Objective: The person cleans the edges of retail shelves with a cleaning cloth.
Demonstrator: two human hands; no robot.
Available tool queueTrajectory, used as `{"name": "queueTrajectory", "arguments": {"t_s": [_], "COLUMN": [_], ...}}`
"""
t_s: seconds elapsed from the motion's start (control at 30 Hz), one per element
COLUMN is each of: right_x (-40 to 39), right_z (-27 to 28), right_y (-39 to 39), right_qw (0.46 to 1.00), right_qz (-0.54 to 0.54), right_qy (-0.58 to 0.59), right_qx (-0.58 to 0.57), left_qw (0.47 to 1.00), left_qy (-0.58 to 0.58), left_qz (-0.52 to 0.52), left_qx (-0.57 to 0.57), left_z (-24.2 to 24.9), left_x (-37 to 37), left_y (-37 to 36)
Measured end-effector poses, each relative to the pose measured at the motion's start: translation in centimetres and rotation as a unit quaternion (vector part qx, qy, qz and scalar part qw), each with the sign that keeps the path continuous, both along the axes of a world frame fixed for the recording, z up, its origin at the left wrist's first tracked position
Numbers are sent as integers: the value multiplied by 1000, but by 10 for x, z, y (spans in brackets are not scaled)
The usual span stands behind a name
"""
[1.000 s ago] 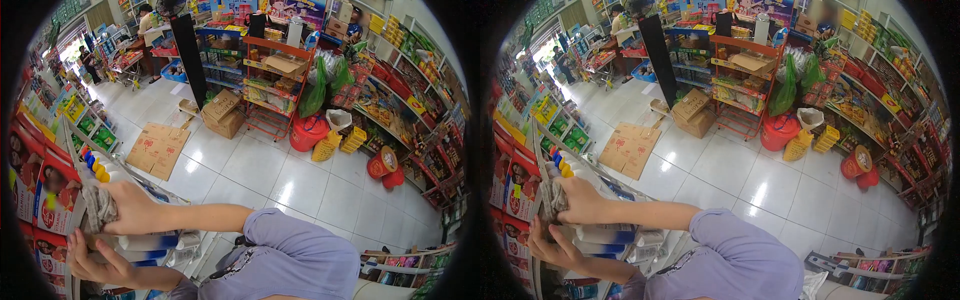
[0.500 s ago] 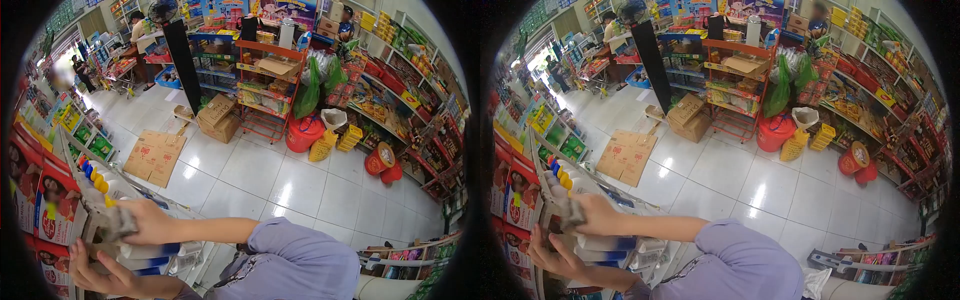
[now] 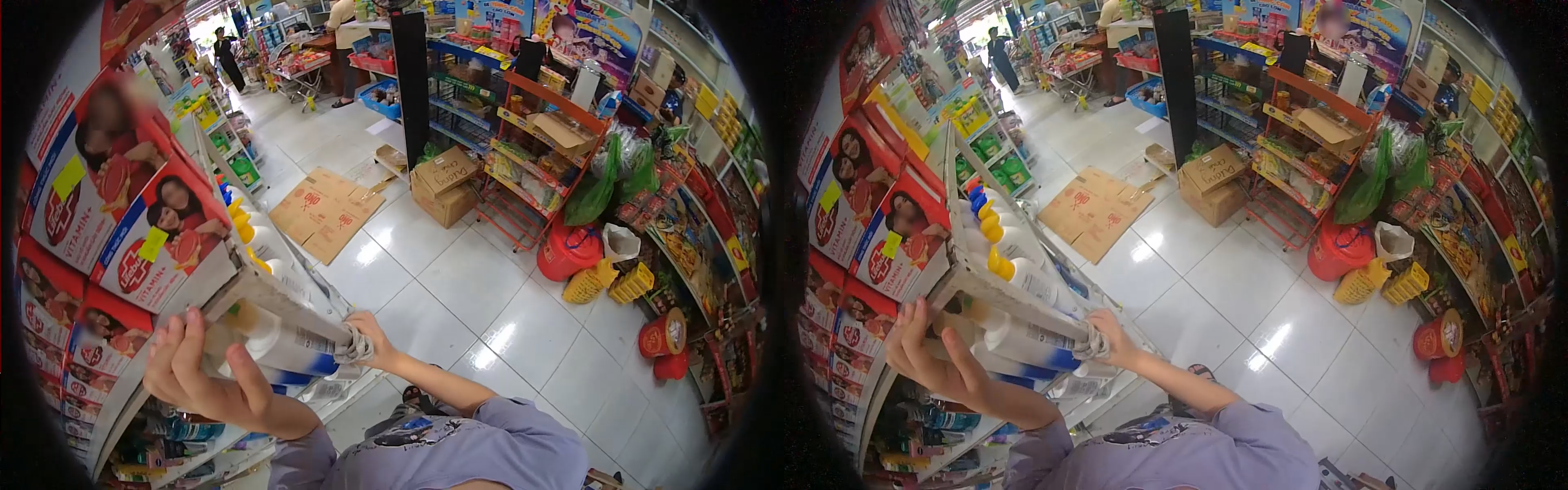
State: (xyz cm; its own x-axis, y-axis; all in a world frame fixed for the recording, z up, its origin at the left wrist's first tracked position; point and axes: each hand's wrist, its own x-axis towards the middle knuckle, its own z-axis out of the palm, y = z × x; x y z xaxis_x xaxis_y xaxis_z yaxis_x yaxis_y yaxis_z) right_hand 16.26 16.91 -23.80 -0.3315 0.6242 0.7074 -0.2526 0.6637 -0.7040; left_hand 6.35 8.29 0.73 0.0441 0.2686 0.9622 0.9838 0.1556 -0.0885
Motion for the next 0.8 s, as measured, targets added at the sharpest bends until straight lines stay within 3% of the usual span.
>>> {"name": "queueTrajectory", "arguments": {"t_s": [0.13,0.27,0.33,0.4,0.47,0.5,0.67,0.8], "right_x": [5,8,9,16,15,11,13,8], "right_z": [-29,-94,-150,-187,-176,-170,-48,-42], "right_y": [-12,-22,-20,-18,-15,-17,-16,-17], "right_qw": [998,996,977,971,964,972,988,984], "right_qz": [-63,-44,-74,-47,-19,-31,10,-19], "right_qy": [-11,-52,-193,-223,-252,-211,-71,-101], "right_qx": [3,-60,-57,-68,-77,-96,-139,-148], "left_qw": [1000,1000,1000,1000,999,999,996,993], "left_qy": [24,25,12,4,-4,-7,-28,-36], "left_qz": [3,2,-3,-3,-3,-10,-15,-33], "left_qx": [-6,8,16,26,38,50,79,107], "left_z": [1,0,-2,-4,-6,-6,-9,-9], "left_x": [-2,-1,-2,-1,-1,-2,3,3], "left_y": [-1,3,4,5,7,8,15,17]}}
